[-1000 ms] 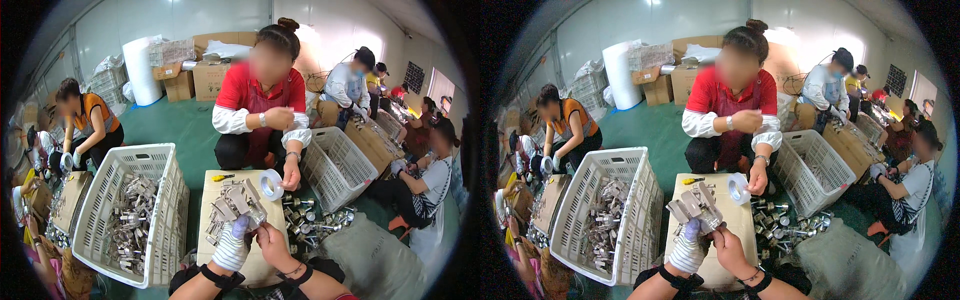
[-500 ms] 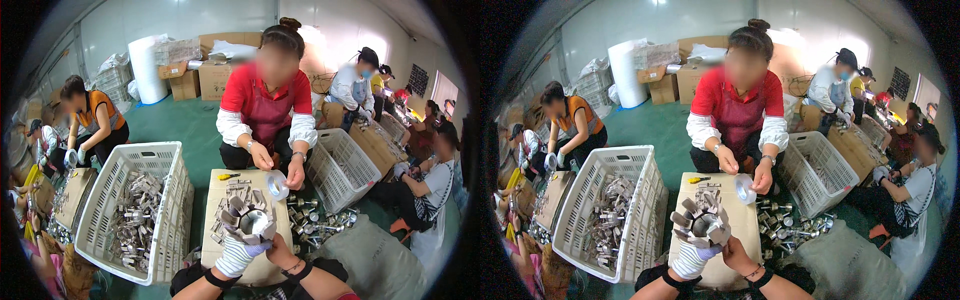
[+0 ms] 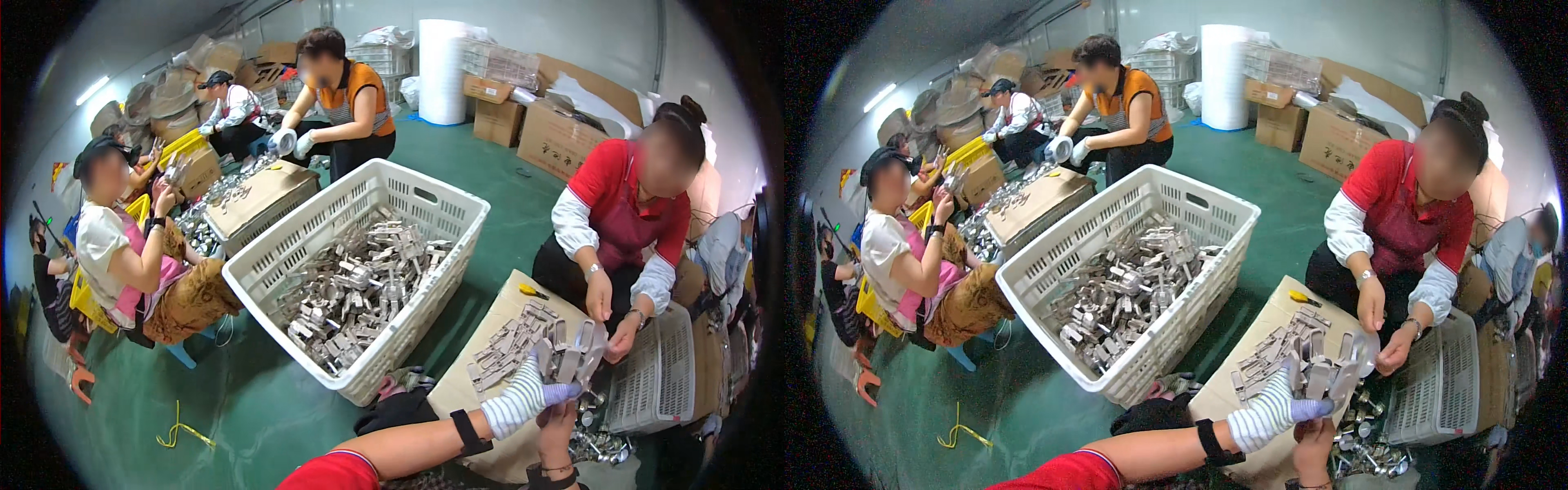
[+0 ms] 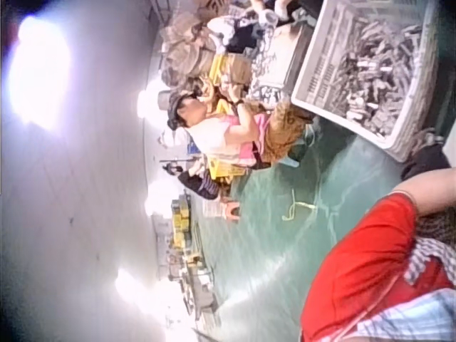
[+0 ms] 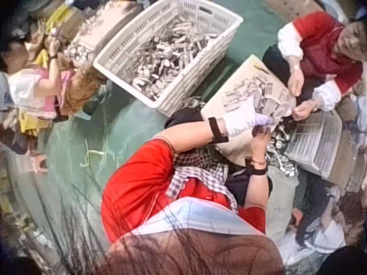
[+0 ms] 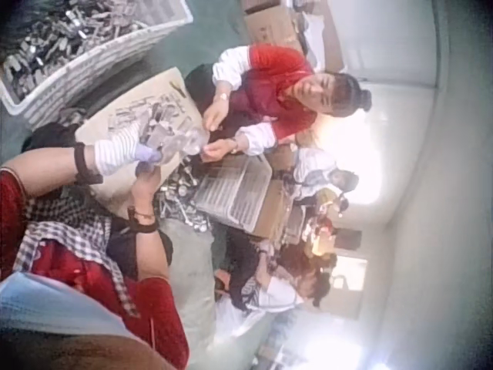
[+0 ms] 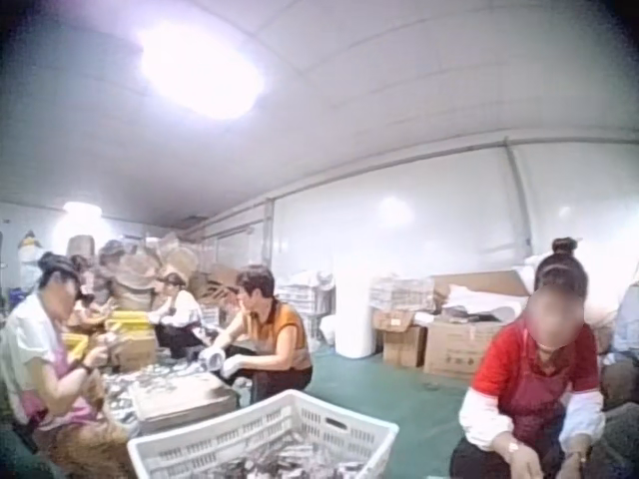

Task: Sorting and inspecting metal door hinges on a makeshift work surface on the floor of a factory.

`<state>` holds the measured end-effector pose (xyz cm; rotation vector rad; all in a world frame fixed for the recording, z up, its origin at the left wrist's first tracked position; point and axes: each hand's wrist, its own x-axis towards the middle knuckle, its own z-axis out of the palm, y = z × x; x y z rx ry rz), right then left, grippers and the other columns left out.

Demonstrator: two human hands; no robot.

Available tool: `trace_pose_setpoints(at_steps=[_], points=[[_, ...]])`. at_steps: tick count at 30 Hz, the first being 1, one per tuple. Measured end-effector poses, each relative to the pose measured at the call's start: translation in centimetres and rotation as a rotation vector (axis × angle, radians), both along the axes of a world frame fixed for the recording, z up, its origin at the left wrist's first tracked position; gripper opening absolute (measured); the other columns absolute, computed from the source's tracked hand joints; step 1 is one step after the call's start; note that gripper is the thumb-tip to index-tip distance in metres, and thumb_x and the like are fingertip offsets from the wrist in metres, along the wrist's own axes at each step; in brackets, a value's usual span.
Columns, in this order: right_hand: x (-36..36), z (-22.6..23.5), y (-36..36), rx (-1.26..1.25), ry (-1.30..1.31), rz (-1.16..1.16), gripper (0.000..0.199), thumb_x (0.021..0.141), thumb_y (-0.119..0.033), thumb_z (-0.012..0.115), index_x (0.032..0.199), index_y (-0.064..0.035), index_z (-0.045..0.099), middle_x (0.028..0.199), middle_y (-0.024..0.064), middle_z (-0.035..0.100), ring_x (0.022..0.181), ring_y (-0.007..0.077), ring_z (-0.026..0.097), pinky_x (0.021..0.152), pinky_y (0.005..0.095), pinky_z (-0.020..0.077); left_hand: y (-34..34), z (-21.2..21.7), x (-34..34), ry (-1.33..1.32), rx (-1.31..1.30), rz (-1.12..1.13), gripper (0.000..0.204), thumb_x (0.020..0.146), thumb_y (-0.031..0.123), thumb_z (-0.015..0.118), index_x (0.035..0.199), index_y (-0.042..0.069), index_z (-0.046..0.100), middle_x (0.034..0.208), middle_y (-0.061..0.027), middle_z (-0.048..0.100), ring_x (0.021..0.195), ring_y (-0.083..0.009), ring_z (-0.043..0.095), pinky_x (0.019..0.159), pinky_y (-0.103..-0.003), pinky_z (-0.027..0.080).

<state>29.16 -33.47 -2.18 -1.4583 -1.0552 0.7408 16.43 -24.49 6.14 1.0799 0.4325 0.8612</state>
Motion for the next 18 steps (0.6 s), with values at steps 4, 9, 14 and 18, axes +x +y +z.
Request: trace_pose_setpoints(at_steps=[4,9,14,18], points=[[0.2,-0.3,1.0,0.056,-0.008,-0.132,0.05,0.092,-0.051,0.042,0.103,-0.0029,0.047,0.062,-0.0045,0.045,0.051,0.0016,0.038,0.044,0.0187,0.0268,0.1,-3.7,2.7,-0.105,-0.177,-0.034,0.081,0.074,0.027,0.075,0.134,0.0,0.026,0.121,-0.0098,0.049,0.108,-0.018,0.046,0.094,-0.028,0.038],[1.0,-0.1,0.7,-0.064,0.096,-0.029,0.041,0.096,-0.034,0.042,0.119,0.0,0.043,0.077,0.0013,0.05,0.062,0.008,0.051,0.049,0.0204,0.0401,0.7,-1.2,1.8,0.091,-0.174,-0.006,0.07,0.077,0.031,0.071,0.128,0.002,0.035,0.105,-0.0057,0.055,0.093,-0.0141,0.051,0.083,-0.029,0.043],[-1.2,1.4,0.8,-0.057,0.061,0.207,0.037,0.094,-0.03,0.046,0.111,0.0018,0.048,0.071,0.0025,0.051,0.055,0.0098,0.052,0.051,0.0206,0.0427,4.5,-0.9,-0.9,-0.27,-0.503,0.253,0.055,0.078,0.048,0.065,0.117,0.013,0.048,0.095,0.0011,0.055,0.081,-0.0105,0.05,0.071,-0.026,0.043],[-1.3,0.9,0.8,-0.126,0.063,0.161,0.032,0.093,-0.028,0.048,0.107,0.0014,0.051,0.074,0.0038,0.053,0.057,0.0094,0.052,0.053,0.0205,0.0427,9.7,-1.0,-4.5,-0.23,-0.513,0.358,0.064,0.077,0.051,0.065,0.123,0.01,0.045,0.1,-0.0023,0.055,0.095,-0.016,0.052,0.086,-0.029,0.042]])
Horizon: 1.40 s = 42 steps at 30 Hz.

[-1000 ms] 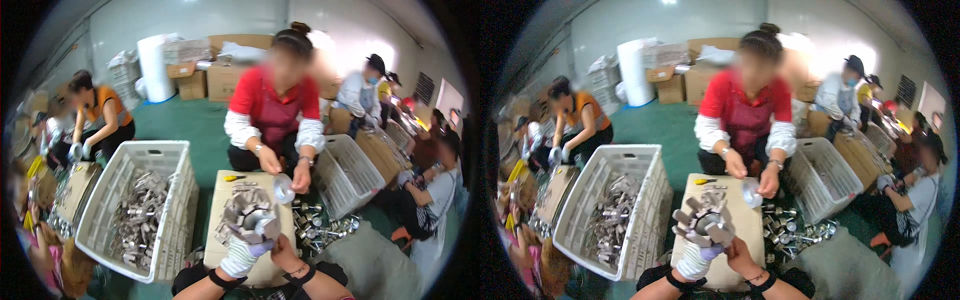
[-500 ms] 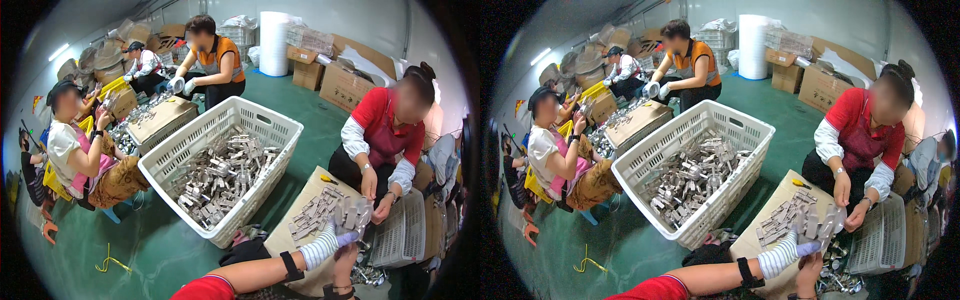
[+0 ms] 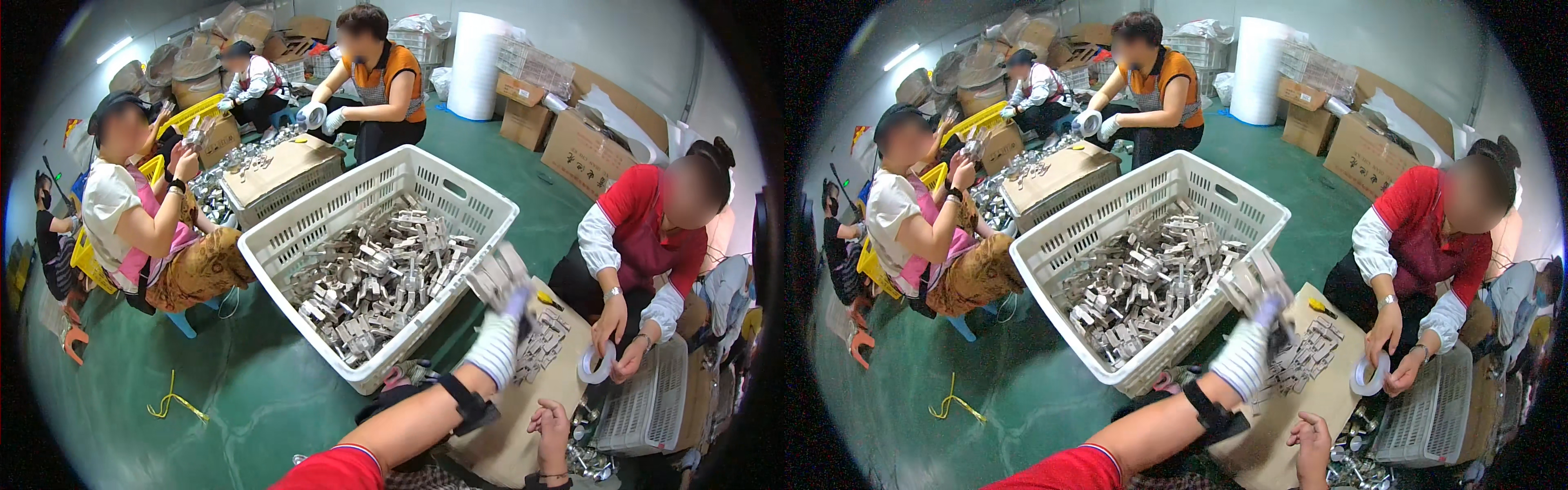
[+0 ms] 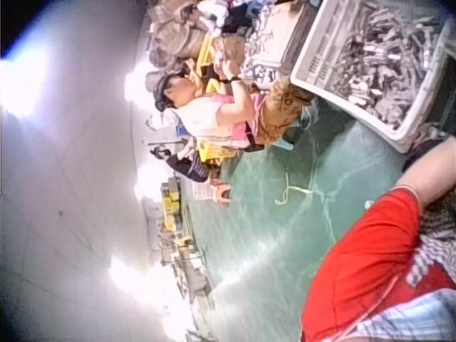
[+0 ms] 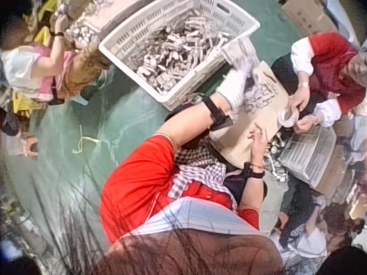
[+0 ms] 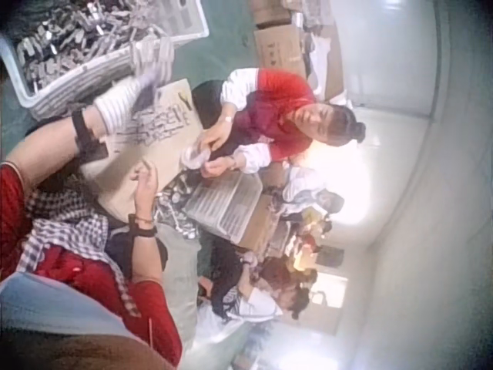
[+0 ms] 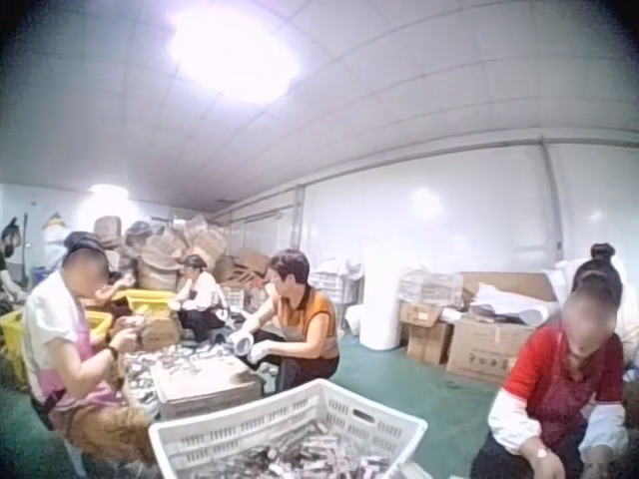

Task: Sorting and inspecting metal door hinges on a makeshift work surface on the floor of a factory.

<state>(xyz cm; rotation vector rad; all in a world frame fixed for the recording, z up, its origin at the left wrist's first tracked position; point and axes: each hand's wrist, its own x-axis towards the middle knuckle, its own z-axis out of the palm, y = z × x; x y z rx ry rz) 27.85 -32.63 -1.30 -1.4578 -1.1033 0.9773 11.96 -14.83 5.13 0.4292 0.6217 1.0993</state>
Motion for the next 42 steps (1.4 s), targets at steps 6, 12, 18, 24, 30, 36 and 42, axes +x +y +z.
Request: trace_pose_setpoints(at_steps=[6,12,18,24,30,36,42], points=[[0.3,-0.1,0.1,-0.017,-0.006,0.022,0.026,0.093,-0.02,0.049,0.105,0.0026,0.051,0.075,0.0043,0.053,0.059,0.0094,0.052,0.055,0.0209,0.0437,3.3,0.8,-1.9,-0.444,0.219,0.026,0.093,0.074,0.06,0.061,0.14,0.008,0.022,0.147,-0.013,0.019,0.128,-0.0227,0.033,0.102,-0.039,0.031],[0.6,-0.2,0.4,-0.062,-0.049,0.0,0.018,0.09,-0.01,0.049,0.101,0.0041,0.054,0.074,0.0059,0.055,0.061,0.0108,0.053,0.059,0.0221,0.0447,-0.4,0.9,0.3,-0.084,0.271,-0.38,0.054,0.088,0.039,0.055,0.127,0.002,0.043,0.115,-0.0105,0.057,0.101,-0.0168,0.056,0.088,-0.027,0.044],[4.5,-0.4,0.6,0.035,0.024,-0.214,0.024,0.092,-0.018,0.051,0.102,0.0033,0.053,0.074,0.0038,0.053,0.065,0.0096,0.051,0.059,0.0213,0.0434,-3.0,0.9,-0.4,0.58,0.656,-0.467,0.049,0.092,0.038,0.047,0.122,-0.001,0.048,0.108,-0.0159,0.059,0.101,-0.0206,0.056,0.089,-0.03,0.043],[7.6,-0.3,-0.4,0.088,0.266,-0.295,0.028,0.096,-0.02,0.043,0.109,0.0031,0.051,0.082,0.0049,0.056,0.071,0.0114,0.054,0.065,0.0227,0.0452,-3.7,3.0,0.6,0.664,0.831,-0.634,0.05,0.092,0.039,0.046,0.122,-0.001,0.05,0.118,-0.0192,0.056,0.111,-0.0287,0.051,0.096,-0.034,0.037],[9.4,-1.0,1.0,0.007,0.752,-0.36,0.029,0.089,-0.031,0.053,0.101,-0.0049,0.056,0.082,0.0027,0.056,0.074,0.0149,0.052,0.07,0.0293,0.0438,-3.3,0.3,1.5,0.327,0.432,-0.503,0.042,0.093,0.032,0.051,0.122,0.002,0.049,0.108,-0.0051,0.058,0.09,-0.0125,0.055,0.082,-0.026,0.044],[11.5,0.0,-0.1,-0.038,0.927,-0.601,0.043,0.088,-0.045,0.049,0.103,-0.0058,0.056,0.085,0.0033,0.056,0.078,0.0191,0.053,0.076,0.0368,0.044,-4.8,-1.1,5.4,0.35,0.264,-0.618,0.045,0.091,0.034,0.053,0.117,-0.001,0.05,0.1,-0.0105,0.061,0.084,-0.0174,0.06,0.078,-0.028,0.049],[11.6,1.4,-1.1,0.015,1.01,-0.64,0.041,0.088,-0.047,0.049,0.1,-0.008,0.057,0.085,0.0019,0.056,0.077,0.0177,0.053,0.074,0.0366,0.0437,-5.8,-4.1,9.0,0.415,0.013,-0.763,0.049,0.089,0.045,0.05,0.116,0.005,0.05,0.101,-0.0113,0.062,0.084,-0.0192,0.06,0.076,-0.032,0.048]])
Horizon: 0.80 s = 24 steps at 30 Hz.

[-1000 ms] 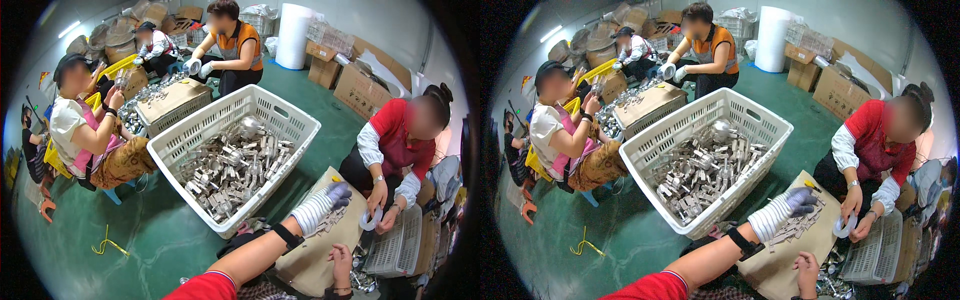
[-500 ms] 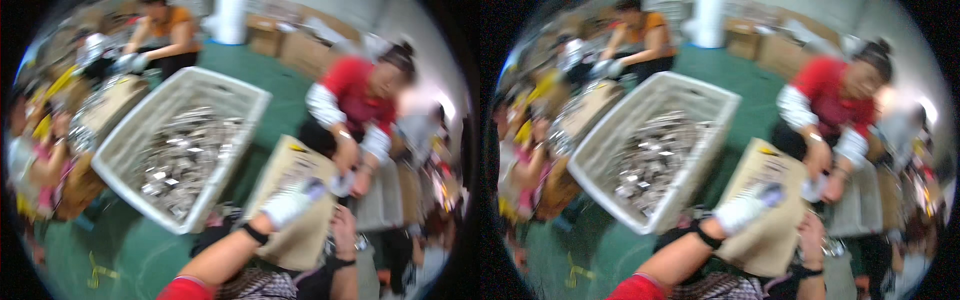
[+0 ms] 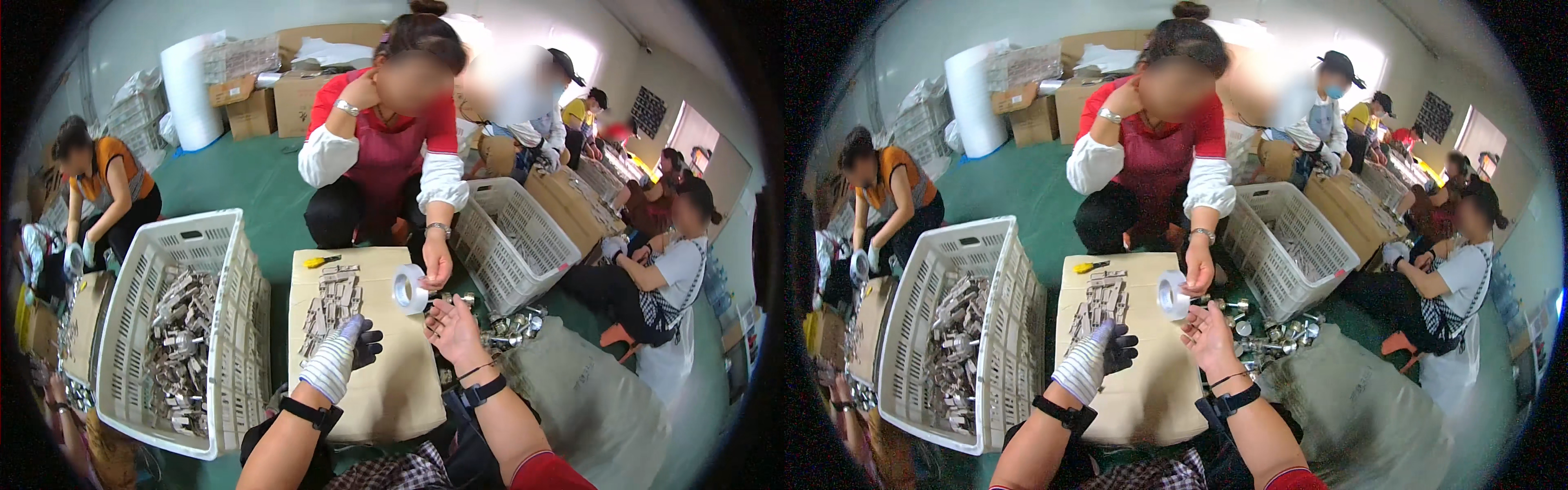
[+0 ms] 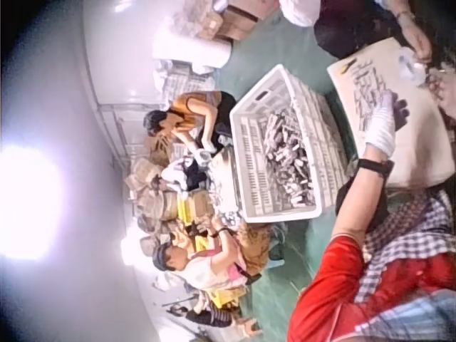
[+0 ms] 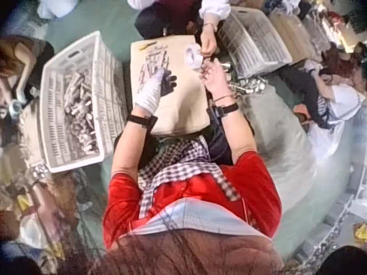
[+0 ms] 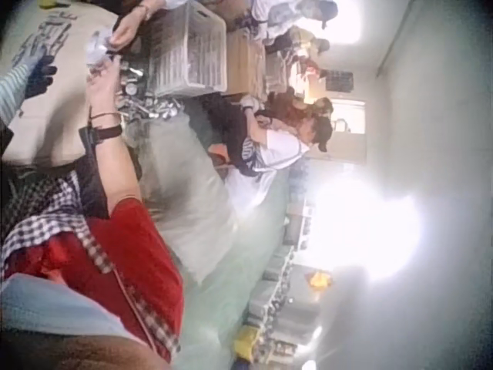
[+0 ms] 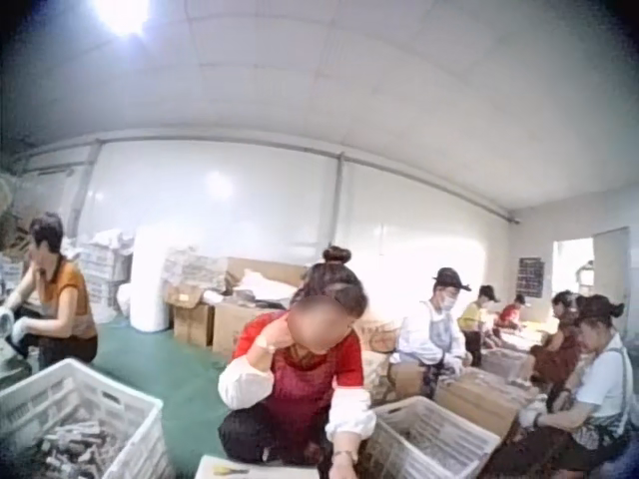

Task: Sorting and inspecting metal door hinges on a makeshift work surface on the floor of a factory.

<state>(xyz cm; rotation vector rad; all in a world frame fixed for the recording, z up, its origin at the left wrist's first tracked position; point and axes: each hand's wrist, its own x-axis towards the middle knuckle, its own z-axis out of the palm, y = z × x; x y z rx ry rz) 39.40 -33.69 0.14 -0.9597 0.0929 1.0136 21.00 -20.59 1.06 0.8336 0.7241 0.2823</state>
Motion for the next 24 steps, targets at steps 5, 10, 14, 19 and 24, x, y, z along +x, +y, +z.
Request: trace_pose_setpoints(at_steps=[5,10,14,19,24], points=[[0.9,0.5,-0.9,0.071,-0.03,-0.087,0.036,0.089,-0.043,0.049,0.096,-0.0091,0.058,0.085,0.0014,0.056,0.078,0.0172,0.053,0.074,0.0334,0.0431,-0.1,-0.7,6.5,0.126,-0.062,-0.109,0.06,0.086,0.061,0.042,0.108,0.007,0.054,0.095,-0.0075,0.062,0.082,-0.0205,0.06,0.071,-0.035,0.049],[2.0,2.6,-2.2,0.136,-0.046,-0.152,0.032,0.09,-0.039,0.049,0.094,-0.009,0.059,0.084,0.0013,0.055,0.078,0.0169,0.052,0.075,0.0325,0.0425,0.1,-1.5,12.1,0.242,-0.059,-0.164,0.075,0.079,0.075,0.031,0.106,0.01,0.056,0.095,-0.0082,0.061,0.083,-0.0247,0.058,0.075,-0.044,0.047],[2.5,3.6,-3.4,0.213,-0.046,-0.187,0.031,0.091,-0.035,0.05,0.095,-0.0054,0.057,0.084,0.0027,0.056,0.075,0.0154,0.053,0.072,0.0298,0.0433,-0.4,-1.5,14.4,0.19,-0.179,-0.19,0.086,0.07,0.086,0.023,0.1,0.014,0.059,0.089,-0.0052,0.062,0.08,-0.0232,0.059,0.073,-0.044,0.047],[3.3,3.4,-4.8,0.252,-0.081,-0.192,0.028,0.09,-0.033,0.051,0.094,-0.0061,0.058,0.085,0.0025,0.055,0.076,0.0149,0.052,0.073,0.0302,0.0435,-0.8,-1.7,15.7,-0.02,-0.293,-0.137,0.08,0.067,0.085,0.033,0.09,0.013,0.059,0.084,-0.0061,0.063,0.076,-0.0233,0.061,0.071,-0.042,0.049],[3.5,3.5,-5.4,0.291,-0.102,-0.177,0.027,0.09,-0.031,0.051,0.096,-0.0056,0.058,0.086,0.0027,0.055,0.078,0.0153,0.051,0.074,0.0307,0.0437,-0.6,-0.9,15.7,0.081,-0.204,-0.116,0.076,0.065,0.081,0.048,0.081,0.007,0.057,0.08,-0.0118,0.063,0.074,-0.0265,0.062,0.068,-0.042,0.052]])
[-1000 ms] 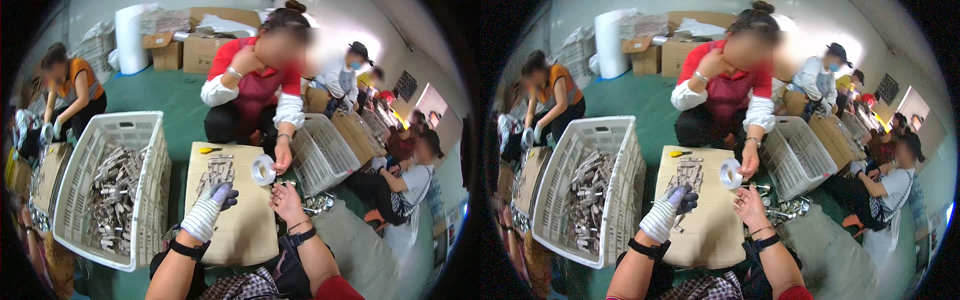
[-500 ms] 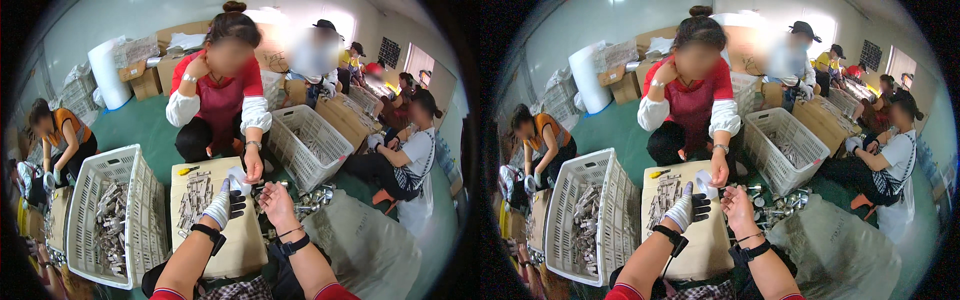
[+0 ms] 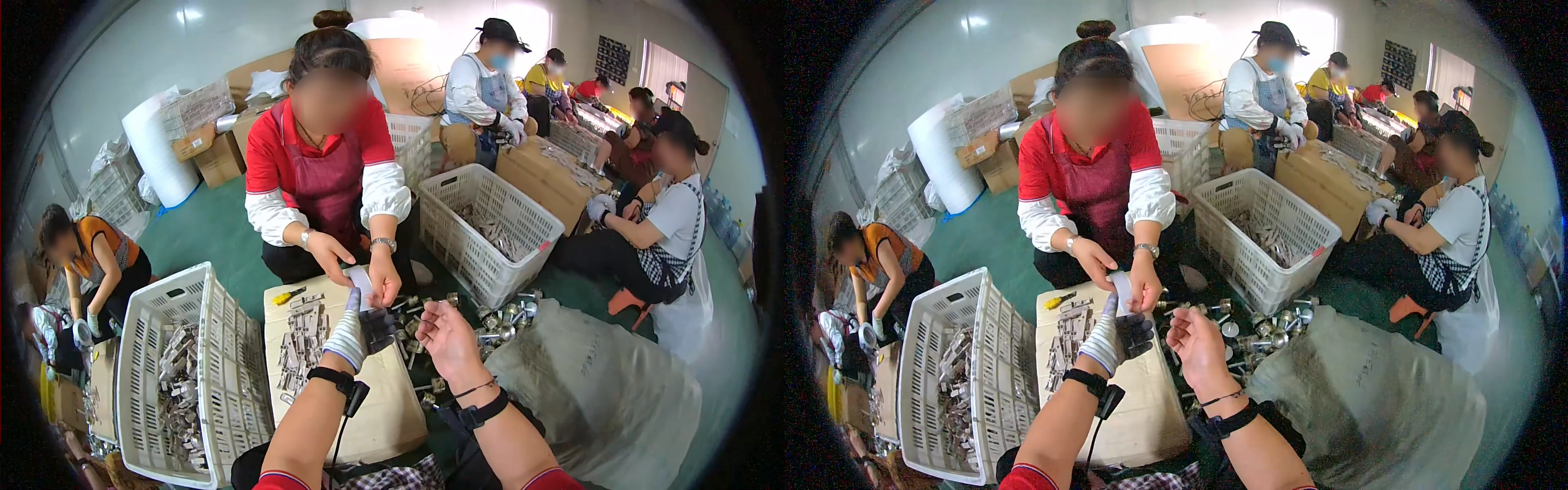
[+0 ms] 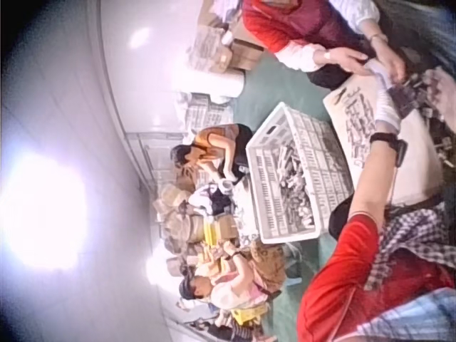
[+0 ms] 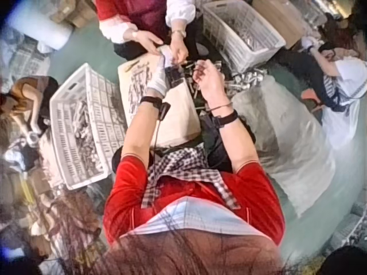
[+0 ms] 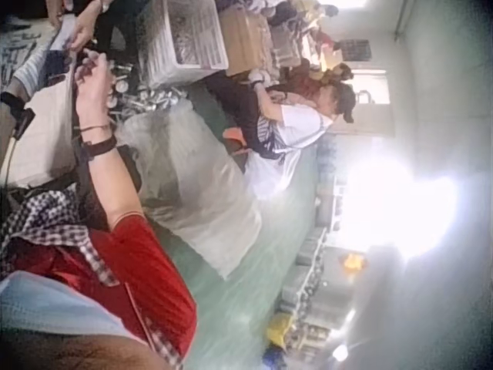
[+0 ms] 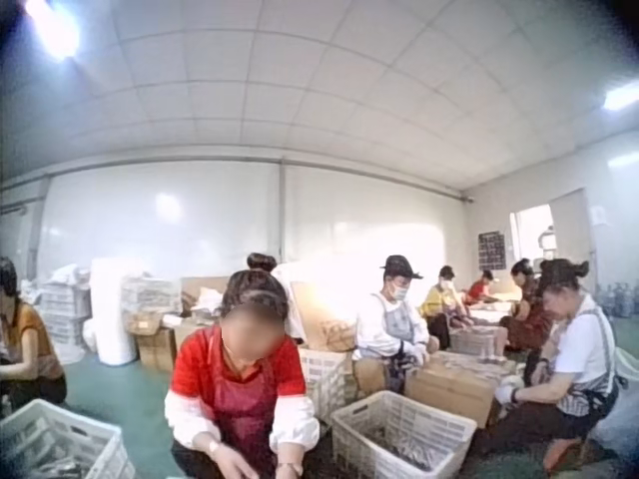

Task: Sorting and inspecting metal door hinges on a makeshift work surface on the floor of a factory.

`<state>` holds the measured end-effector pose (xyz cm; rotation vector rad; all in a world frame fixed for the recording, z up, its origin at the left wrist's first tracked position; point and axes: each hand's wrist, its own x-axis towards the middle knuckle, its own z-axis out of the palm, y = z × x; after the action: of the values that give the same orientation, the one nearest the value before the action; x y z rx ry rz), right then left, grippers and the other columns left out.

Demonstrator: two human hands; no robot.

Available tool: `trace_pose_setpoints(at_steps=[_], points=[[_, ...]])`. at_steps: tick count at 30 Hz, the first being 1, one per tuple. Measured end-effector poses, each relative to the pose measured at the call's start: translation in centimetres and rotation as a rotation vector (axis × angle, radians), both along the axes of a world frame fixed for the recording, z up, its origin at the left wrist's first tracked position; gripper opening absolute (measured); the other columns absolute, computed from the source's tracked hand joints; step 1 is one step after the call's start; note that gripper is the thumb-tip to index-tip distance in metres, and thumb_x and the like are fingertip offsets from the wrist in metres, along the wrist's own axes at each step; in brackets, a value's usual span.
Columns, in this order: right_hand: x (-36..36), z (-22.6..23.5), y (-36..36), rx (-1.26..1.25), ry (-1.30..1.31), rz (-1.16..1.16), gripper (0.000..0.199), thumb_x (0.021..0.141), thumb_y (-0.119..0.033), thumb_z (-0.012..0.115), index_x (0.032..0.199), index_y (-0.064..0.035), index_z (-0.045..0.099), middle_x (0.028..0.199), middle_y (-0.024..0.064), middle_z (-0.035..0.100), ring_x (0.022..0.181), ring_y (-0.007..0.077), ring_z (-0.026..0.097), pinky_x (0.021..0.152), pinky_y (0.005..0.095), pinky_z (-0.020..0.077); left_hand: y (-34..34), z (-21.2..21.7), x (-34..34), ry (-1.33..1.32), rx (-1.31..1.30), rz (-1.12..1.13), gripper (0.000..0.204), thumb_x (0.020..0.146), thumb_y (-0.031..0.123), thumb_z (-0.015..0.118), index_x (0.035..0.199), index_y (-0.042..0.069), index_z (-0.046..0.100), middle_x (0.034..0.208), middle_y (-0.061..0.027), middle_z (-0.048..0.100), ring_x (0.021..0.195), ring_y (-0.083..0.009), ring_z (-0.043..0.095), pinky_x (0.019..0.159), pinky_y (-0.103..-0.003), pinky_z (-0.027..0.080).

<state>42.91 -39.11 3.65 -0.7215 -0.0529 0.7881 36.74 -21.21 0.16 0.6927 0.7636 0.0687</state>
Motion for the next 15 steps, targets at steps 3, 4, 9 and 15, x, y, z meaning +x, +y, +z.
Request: trace_pose_setpoints(at_steps=[3,4,9,15], points=[[-0.3,0.2,-0.1,0.02,-0.004,0.01,0.025,0.09,-0.028,0.051,0.096,-0.005,0.058,0.085,0.0028,0.055,0.077,0.0149,0.051,0.073,0.0299,0.0439,0.4,-0.9,0.2,0.027,0.018,-0.022,0.068,0.07,0.072,0.054,0.087,0.007,0.059,0.079,-0.0096,0.064,0.073,-0.0261,0.063,0.066,-0.042,0.052],[-0.3,0.1,0.0,0.022,-0.003,0.011,0.025,0.09,-0.028,0.051,0.096,-0.005,0.058,0.085,0.0028,0.055,0.077,0.0149,0.051,0.073,0.0299,0.0439,0.5,-1.2,0.3,0.033,0.038,-0.037,0.063,0.075,0.068,0.053,0.083,0.006,0.06,0.078,-0.0097,0.064,0.072,-0.0267,0.063,0.066,-0.042,0.052],[-0.3,0.4,0.4,-0.009,0.01,-0.052,0.02,0.091,-0.021,0.048,0.09,-0.0035,0.058,0.079,0.003,0.057,0.069,0.0125,0.053,0.064,0.0263,0.0451,-0.2,-2.1,0.3,-0.002,0.101,0.079,0.043,0.081,0.05,0.061,0.09,0.008,0.06,0.079,-0.0078,0.064,0.071,-0.0246,0.062,0.066,-0.039,0.052],[-0.4,0.4,0.3,0.014,0.001,-0.047,0.019,0.091,-0.019,0.048,0.089,-0.0032,0.058,0.078,0.0032,0.057,0.066,0.0121,0.053,0.062,0.0264,0.0454,-0.9,-1.8,-0.4,-0.065,0.17,0.212,0.021,0.086,0.03,0.062,0.092,0.01,0.058,0.077,-0.0019,0.063,0.068,-0.0174,0.062,0.066,-0.033,0.054]])
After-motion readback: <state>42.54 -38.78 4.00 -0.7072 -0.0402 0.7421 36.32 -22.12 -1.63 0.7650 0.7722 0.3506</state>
